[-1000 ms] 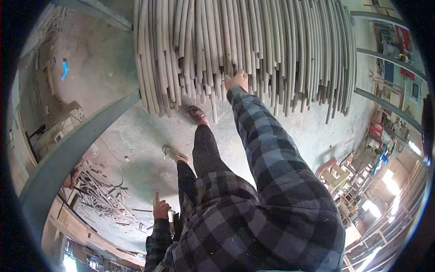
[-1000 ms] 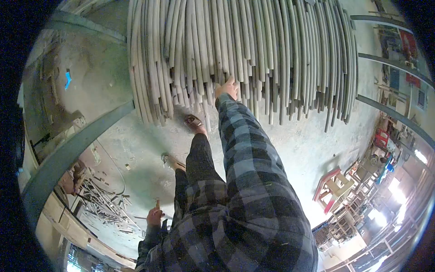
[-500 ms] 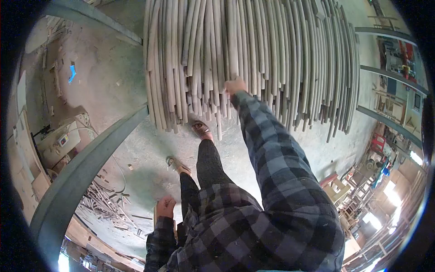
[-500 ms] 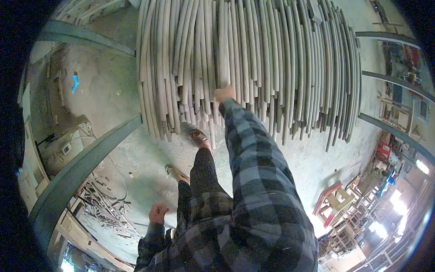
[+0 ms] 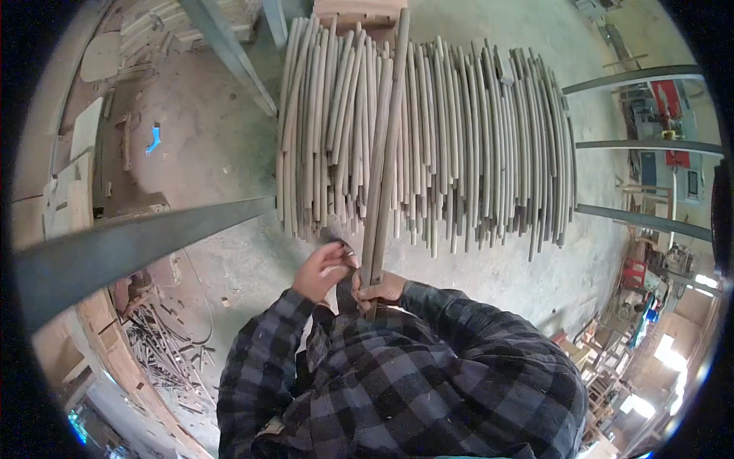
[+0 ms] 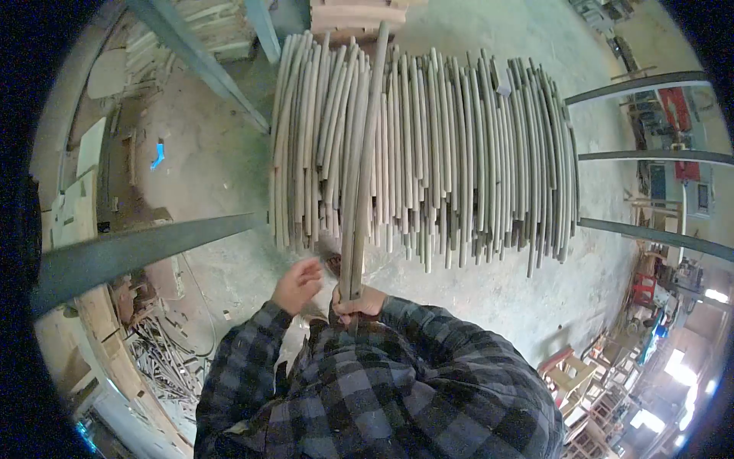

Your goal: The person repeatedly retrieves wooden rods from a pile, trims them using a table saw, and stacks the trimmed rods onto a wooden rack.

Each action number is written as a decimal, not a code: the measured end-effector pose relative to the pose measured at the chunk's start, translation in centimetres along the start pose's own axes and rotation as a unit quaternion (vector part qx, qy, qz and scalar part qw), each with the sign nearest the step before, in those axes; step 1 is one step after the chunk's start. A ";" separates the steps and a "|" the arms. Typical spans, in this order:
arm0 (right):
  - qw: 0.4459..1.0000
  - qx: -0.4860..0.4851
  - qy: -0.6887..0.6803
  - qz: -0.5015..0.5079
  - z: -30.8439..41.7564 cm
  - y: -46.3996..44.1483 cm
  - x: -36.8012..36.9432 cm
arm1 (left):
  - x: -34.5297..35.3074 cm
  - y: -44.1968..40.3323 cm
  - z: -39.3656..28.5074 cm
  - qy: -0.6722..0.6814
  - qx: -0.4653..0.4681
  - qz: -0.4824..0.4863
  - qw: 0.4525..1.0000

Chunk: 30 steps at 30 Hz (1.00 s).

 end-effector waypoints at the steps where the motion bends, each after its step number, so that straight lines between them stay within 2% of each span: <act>1: 1.000 -0.002 0.018 -0.001 -0.4 0.5 0.8 | 1.2 -0.5 -2.3 -0.046 0.035 0.003 0.998; 2: 0.999 -0.003 0.037 -0.001 -0.8 0.9 1.7 | 2.2 -0.7 -4.3 -0.093 0.068 0.004 0.993; 5: 0.995 -0.003 0.097 0.015 -2.1 1.6 3.2 | 4.5 -0.2 -7.7 -0.167 0.060 0.081 0.981; 8: 0.974 -0.012 0.225 -0.021 -2.2 2.4 3.6 | 5.5 2.7 -8.5 0.043 0.116 0.097 0.988; 12: 0.937 -0.003 0.347 -0.038 -2.7 3.5 5.2 | 5.3 8.2 -10.1 0.079 0.191 0.076 0.975; 13: 0.934 0.017 0.350 -0.064 -3.4 3.3 5.3 | 4.9 9.7 -10.7 0.063 0.224 0.047 0.971; 16: 0.894 -0.056 0.444 -0.015 -4.7 2.4 8.5 | 2.9 14.7 -11.4 0.066 0.262 0.004 0.963; 17: 0.876 -0.041 0.480 -0.026 -5.1 2.1 9.8 | 2.1 16.6 -11.6 0.075 0.254 -0.031 0.964; 20: 0.872 -0.019 0.488 0.044 -7.2 -0.1 12.8 | -1.2 21.9 -10.8 0.094 0.260 -0.133 0.952; 23: 0.866 0.047 0.482 0.123 -9.2 -3.0 16.7 | -5.7 27.6 -10.1 0.105 0.196 -0.252 0.942; 25: 0.851 0.110 0.492 0.148 -10.7 -4.0 22.4 | -9.0 31.5 -9.4 0.199 0.250 -0.332 0.887; 28: 0.838 0.138 0.456 0.264 -14.4 -6.7 27.7 | -13.8 37.4 -7.5 0.310 0.305 -0.431 0.791; 30: 0.825 0.201 0.452 0.274 -16.9 -7.0 32.3 | -16.6 40.7 -4.6 0.357 0.336 -0.475 0.731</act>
Point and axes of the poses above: each hand's wrist, its own y-axis away from the middle knuckle, its own x-axis out of the palm, z = x × y, the point moved 5 cm from there along -y, towards the middle knuckle, and after that the axes turned 11 degrees about -y, right-handed, at the moved point
